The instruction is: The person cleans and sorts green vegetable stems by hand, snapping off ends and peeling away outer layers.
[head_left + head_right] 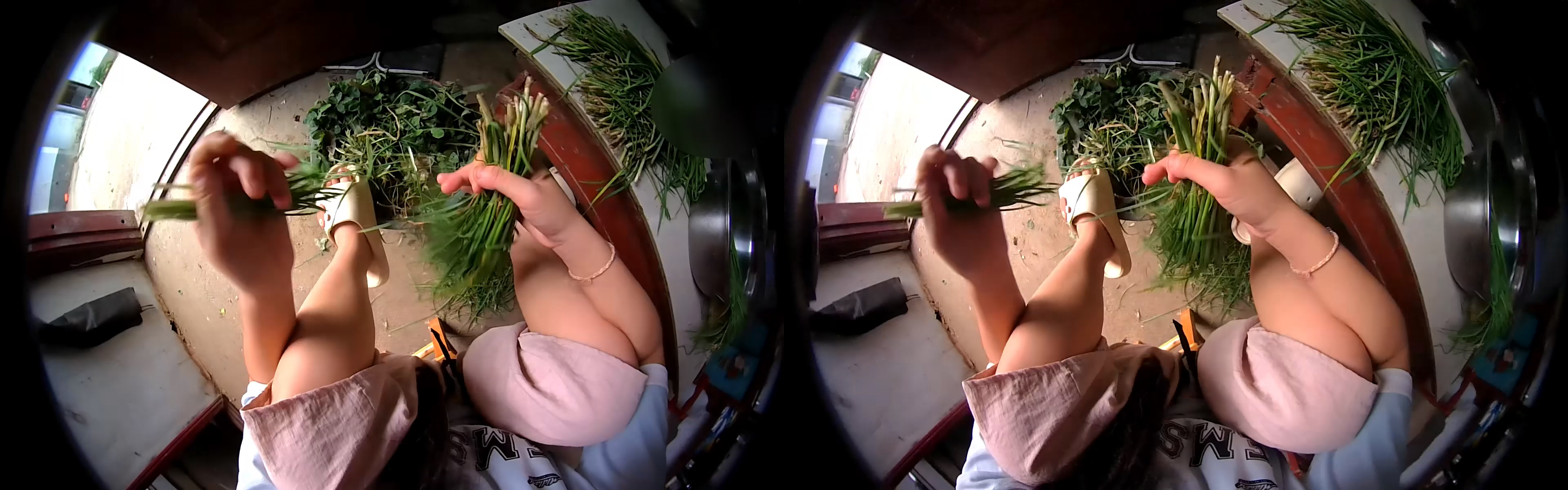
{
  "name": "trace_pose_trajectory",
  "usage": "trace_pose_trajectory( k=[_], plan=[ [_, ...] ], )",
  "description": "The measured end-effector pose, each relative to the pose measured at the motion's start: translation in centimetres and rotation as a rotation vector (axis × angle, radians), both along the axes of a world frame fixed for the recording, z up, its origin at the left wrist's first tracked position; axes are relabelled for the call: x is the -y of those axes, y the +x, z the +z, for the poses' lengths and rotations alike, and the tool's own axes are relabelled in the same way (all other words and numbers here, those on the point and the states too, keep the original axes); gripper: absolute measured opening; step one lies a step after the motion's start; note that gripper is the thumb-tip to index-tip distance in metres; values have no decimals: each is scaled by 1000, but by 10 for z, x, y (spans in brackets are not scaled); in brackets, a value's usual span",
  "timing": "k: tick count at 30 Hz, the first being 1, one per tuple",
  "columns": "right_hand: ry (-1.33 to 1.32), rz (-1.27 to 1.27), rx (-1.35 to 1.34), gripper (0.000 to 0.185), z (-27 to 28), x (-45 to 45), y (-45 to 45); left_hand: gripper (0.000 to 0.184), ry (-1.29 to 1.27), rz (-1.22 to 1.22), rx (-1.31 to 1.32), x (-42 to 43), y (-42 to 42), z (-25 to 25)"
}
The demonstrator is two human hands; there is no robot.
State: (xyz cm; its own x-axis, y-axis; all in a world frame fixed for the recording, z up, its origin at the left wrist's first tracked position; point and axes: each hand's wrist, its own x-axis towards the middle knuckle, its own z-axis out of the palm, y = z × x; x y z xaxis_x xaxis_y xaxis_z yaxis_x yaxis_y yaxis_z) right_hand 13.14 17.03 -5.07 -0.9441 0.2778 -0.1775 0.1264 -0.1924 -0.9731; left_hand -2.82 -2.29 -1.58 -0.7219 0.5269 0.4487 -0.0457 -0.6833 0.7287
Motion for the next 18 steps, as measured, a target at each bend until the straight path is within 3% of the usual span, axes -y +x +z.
trace_pose_trajectory(
  k=[1, 3, 6, 9, 12, 18],
  plan=[
    [2, 6, 1, 15, 1, 2, -1, 25, -81, 67, -6, -5, 6, 1],
    [-397, 103, -55, 16, 3, 7, -1, 23, -179, -27, 26, -9, 10, 1],
    [-349, 191, -63, 19, 16, 17, -2, 12, -385, 18, 64, -16, 28, 0],
    [-323, 184, -32, 20, 29, 27, -1, 13, -603, 48, -23, -22, 40, 2],
    [-566, 221, -8, 16, 28, 31, 1, 15, -643, -44, -103, -29, 45, 4],
    [-541, 253, 40, 24, 36, 36, 1, 13, -721, -195, -80, -33, 48, 4]
  ],
)
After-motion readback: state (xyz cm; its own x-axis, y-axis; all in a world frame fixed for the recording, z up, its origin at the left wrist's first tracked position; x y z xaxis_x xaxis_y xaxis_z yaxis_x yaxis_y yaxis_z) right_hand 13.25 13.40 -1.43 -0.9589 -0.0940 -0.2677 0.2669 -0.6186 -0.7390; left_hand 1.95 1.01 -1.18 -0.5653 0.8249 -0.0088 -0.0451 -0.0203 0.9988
